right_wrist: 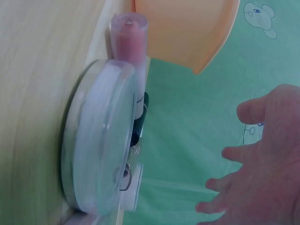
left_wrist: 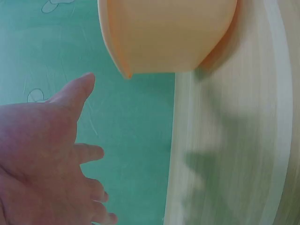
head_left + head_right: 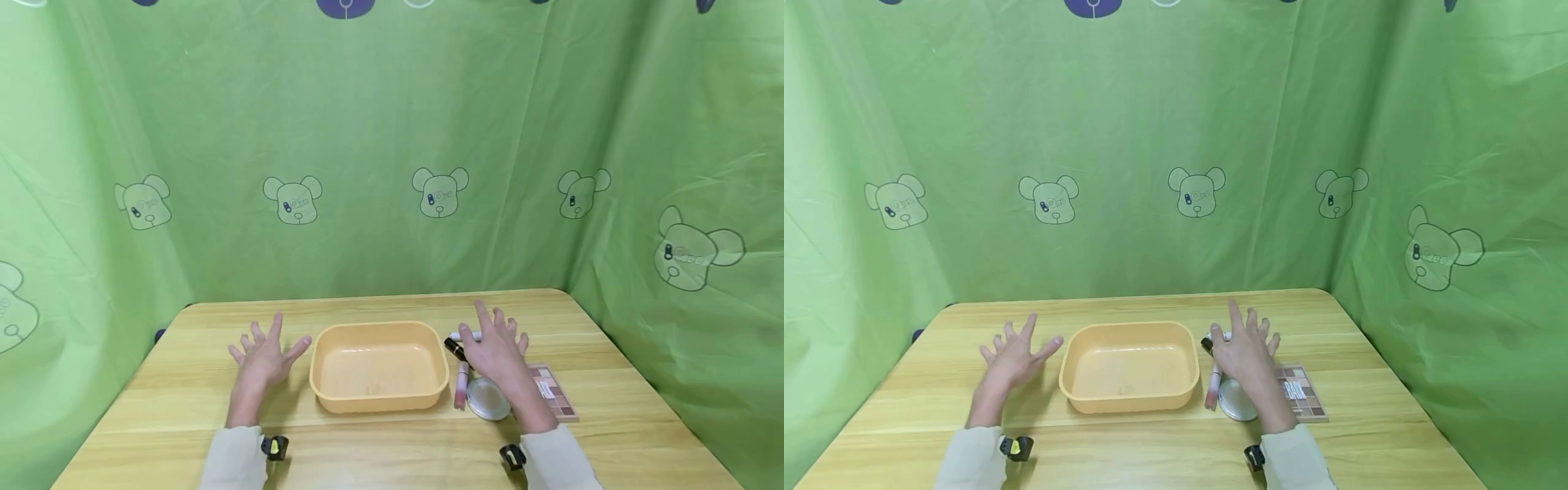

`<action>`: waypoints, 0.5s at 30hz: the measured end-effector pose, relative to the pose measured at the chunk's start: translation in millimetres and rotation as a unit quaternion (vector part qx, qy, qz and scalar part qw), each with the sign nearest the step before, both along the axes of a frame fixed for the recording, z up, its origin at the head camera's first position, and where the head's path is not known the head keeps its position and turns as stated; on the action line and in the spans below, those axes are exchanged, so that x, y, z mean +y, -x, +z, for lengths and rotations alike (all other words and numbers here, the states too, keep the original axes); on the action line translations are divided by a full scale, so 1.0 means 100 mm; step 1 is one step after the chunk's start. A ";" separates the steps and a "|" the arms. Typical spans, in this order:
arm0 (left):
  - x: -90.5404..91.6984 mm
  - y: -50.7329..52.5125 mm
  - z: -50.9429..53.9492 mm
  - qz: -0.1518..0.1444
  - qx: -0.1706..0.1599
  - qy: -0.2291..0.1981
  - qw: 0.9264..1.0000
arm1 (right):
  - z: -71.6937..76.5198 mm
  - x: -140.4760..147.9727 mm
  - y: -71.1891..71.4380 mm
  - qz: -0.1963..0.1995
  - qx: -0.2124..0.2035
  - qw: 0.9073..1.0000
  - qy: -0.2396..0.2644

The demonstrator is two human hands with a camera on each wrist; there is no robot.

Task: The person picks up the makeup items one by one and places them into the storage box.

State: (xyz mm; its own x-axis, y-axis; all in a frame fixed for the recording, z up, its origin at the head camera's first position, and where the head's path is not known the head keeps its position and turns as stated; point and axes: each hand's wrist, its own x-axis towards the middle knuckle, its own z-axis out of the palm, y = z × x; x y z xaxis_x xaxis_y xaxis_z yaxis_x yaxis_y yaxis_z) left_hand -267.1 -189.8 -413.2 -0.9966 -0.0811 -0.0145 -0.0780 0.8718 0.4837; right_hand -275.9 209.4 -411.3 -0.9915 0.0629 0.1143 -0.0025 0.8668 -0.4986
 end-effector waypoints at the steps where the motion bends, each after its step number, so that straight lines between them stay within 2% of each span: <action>1: 0.02 0.00 0.00 -0.004 0.001 -0.001 1.000 | 0.00 -0.01 0.00 0.003 0.001 1.000 0.005; 4: 0.07 0.01 -0.01 -0.016 0.000 -0.017 1.000 | -0.01 -0.03 0.01 0.012 0.006 1.000 0.014; 10: 0.15 0.03 -0.04 -0.039 -0.012 -0.076 0.996 | -0.03 -0.11 0.01 0.033 0.016 0.999 0.030; 15: 0.24 0.03 -0.05 -0.056 -0.019 -0.081 0.995 | -0.02 -0.15 0.00 0.053 -0.007 0.997 0.060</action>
State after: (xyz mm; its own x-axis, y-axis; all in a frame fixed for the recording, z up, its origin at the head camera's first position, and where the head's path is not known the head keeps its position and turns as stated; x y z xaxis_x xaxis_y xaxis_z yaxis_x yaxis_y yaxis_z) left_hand -269.9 -165.7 -417.8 -0.9977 0.0368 -0.0568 -0.0061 0.7869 0.6171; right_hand -276.0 193.9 -413.8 -0.9947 -0.0302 0.0987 -0.0837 0.7964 -0.5989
